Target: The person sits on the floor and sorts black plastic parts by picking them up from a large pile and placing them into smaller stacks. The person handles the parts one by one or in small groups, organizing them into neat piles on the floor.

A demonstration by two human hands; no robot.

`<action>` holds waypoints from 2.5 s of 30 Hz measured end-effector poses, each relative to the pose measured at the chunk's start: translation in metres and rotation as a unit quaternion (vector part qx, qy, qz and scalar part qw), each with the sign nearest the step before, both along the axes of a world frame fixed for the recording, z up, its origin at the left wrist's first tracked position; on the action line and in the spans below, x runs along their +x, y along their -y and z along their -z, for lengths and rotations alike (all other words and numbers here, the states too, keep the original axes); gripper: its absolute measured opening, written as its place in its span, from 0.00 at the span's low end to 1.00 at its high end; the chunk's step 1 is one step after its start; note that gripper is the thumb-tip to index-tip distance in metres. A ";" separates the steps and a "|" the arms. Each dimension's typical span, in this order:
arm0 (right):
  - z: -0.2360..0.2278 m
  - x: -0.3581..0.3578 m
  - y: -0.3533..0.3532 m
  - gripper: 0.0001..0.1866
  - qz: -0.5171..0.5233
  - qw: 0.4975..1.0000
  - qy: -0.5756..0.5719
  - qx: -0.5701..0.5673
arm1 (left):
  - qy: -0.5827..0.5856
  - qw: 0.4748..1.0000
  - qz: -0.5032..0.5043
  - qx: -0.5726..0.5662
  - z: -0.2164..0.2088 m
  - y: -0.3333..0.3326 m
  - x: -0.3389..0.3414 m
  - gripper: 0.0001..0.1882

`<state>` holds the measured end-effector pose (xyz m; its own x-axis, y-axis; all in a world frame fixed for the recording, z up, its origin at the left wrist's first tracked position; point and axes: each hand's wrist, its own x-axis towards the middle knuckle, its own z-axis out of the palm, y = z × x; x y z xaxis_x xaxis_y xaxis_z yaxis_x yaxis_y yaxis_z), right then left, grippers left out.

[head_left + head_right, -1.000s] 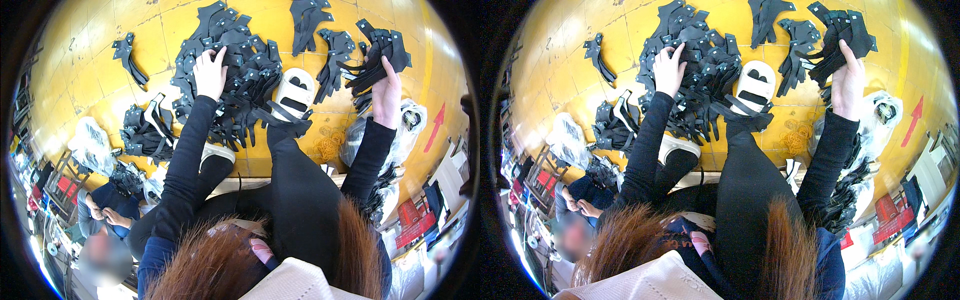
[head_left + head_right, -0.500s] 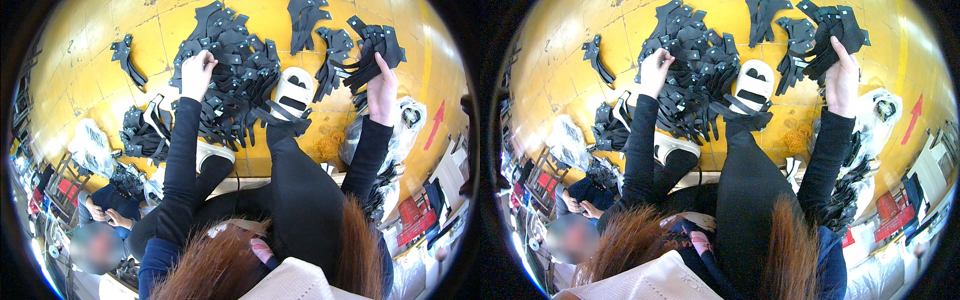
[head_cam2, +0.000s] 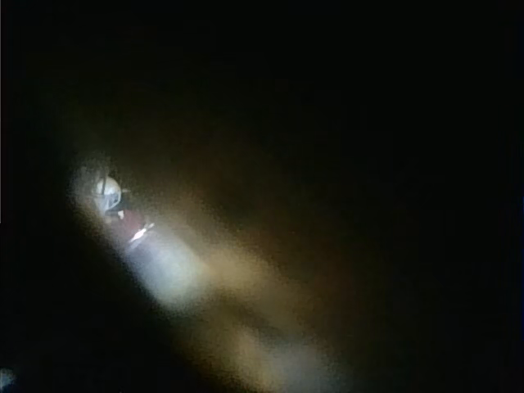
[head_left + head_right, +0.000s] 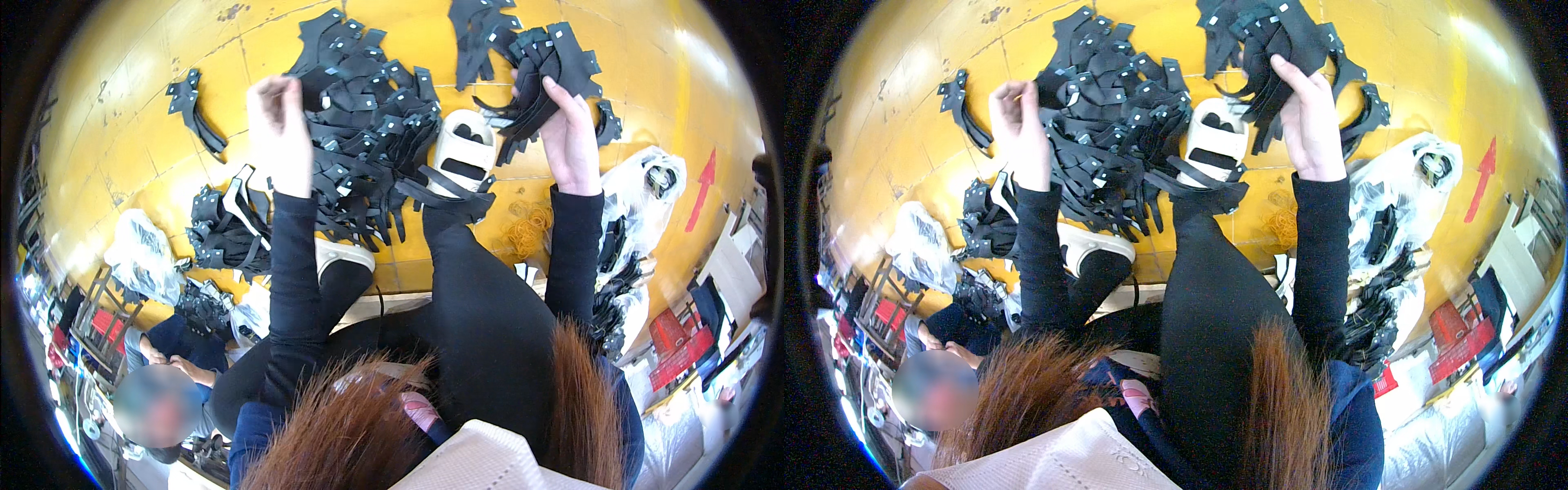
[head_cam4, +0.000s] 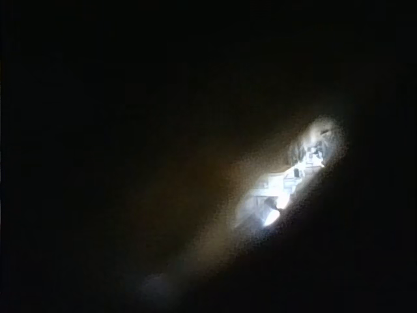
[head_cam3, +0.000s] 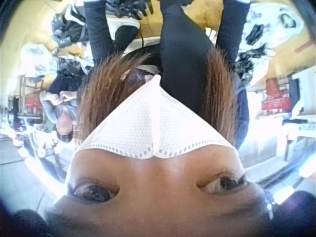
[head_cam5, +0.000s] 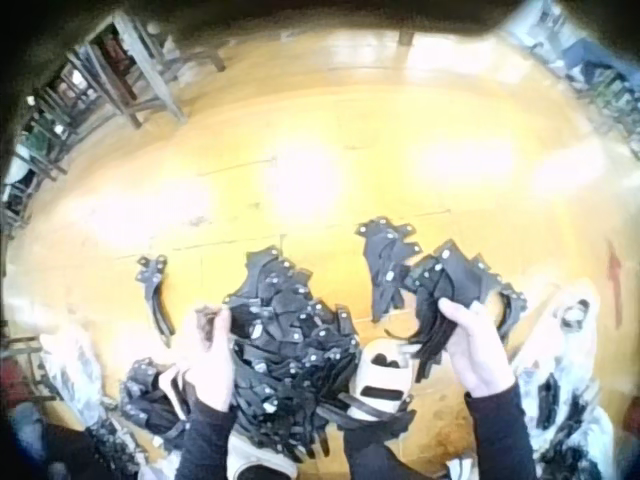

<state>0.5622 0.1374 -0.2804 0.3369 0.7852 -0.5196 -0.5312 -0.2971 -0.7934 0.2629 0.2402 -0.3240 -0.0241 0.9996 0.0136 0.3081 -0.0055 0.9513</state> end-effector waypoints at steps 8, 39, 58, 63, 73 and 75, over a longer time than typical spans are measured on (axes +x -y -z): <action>0.009 -0.057 0.005 0.20 -0.010 0.969 -0.246 0.037 | 0.064 0.972 0.218 -0.057 -0.044 0.046 0.094 0.19; 0.007 0.097 0.035 0.16 0.210 0.923 -0.300 0.119 | -0.384 0.907 0.170 -0.035 0.100 0.016 -0.022 0.07; 0.000 -0.039 0.010 0.20 -0.152 0.960 -0.234 0.016 | 0.017 0.985 0.164 -0.055 -0.042 0.041 0.069 0.11; -0.003 -0.050 0.008 0.19 -0.175 0.978 -0.109 -0.032 | 0.240 0.879 0.109 -0.397 -0.047 0.075 0.090 0.10; -0.005 -0.056 0.032 0.19 -0.233 0.950 0.183 -0.097 | 0.423 0.800 0.108 -0.412 -0.038 0.099 0.105 0.29; -0.036 -0.051 0.019 0.19 -0.244 0.948 0.148 -0.139 | 0.390 0.822 0.133 -0.394 -0.040 0.094 0.100 0.27</action>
